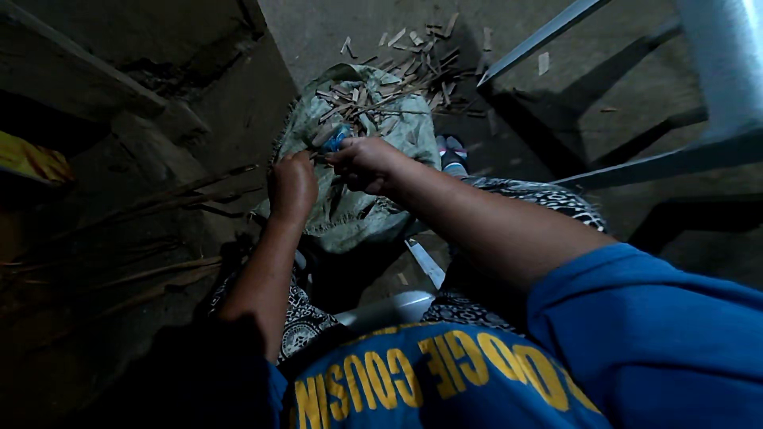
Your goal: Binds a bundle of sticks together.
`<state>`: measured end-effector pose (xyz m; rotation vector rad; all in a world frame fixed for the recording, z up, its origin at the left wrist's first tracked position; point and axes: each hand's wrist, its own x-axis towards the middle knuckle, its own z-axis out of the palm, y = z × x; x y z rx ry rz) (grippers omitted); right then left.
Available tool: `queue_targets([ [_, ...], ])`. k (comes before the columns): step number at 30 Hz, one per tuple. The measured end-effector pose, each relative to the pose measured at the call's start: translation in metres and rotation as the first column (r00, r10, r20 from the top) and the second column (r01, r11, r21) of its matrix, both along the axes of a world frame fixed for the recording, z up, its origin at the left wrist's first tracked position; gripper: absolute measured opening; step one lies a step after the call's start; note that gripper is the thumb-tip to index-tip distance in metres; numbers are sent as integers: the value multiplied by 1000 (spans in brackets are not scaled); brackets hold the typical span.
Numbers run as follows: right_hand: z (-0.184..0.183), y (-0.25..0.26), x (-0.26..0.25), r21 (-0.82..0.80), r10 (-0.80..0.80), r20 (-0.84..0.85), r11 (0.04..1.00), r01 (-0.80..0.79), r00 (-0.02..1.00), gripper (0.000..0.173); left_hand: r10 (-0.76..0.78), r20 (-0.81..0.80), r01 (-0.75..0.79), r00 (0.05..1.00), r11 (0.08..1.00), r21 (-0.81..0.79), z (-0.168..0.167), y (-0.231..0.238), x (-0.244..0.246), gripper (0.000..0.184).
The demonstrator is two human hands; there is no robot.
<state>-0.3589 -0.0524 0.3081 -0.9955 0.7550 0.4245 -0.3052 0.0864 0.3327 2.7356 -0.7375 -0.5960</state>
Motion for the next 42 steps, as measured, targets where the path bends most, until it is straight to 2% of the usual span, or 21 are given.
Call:
queue_targets([
  [2,-6,-2,4,-143,-30,8,989,31,1000,7,16,-16,-15,1000,1000,27,4,-1,0,28],
  [4,-13,-11,7,-189,-149,10,971,148,989,9,46,-47,-45,998,998,36,9,2,2,28],
  [6,-12,-15,8,-136,-239,19,961,239,971,6,63,-86,-60,994,998,31,10,5,6,29],
  [10,-13,-6,4,93,-203,44,976,198,978,5,96,-196,-89,976,995,43,9,8,17,31],
  [14,-13,-6,7,138,-281,22,951,276,959,5,106,-249,-101,963,994,35,7,12,23,32],
  [16,-11,-10,8,175,-312,4,936,307,950,6,94,-193,-81,977,994,74,5,12,24,33],
  [20,-2,-5,2,319,-157,12,937,145,987,9,19,-21,-16,1000,994,108,1,11,18,34],
  [23,-1,-2,1,372,-125,-17,920,123,992,10,-51,108,43,993,996,76,-2,9,12,32],
  [26,-3,-5,1,329,-169,-60,927,179,984,9,-89,197,77,976,995,67,-7,9,8,31],
  [30,-1,-5,4,186,-210,-100,956,226,973,5,-134,268,113,954,989,93,-9,9,5,28],
  [35,-9,-6,7,-49,-309,-99,951,305,946,5,-150,229,134,962,988,82,-7,8,3,27],
  [37,-14,-19,9,-93,-377,-114,925,368,919,11,-114,176,103,978,992,72,0,9,4,29],
  [39,-15,-23,8,-53,-401,-107,916,398,910,10,-50,47,46,998,995,86,6,8,8,33],
  [42,-13,-16,4,128,-388,-41,912,390,921,6,57,-205,-50,977,998,41,5,10,21,35],
])
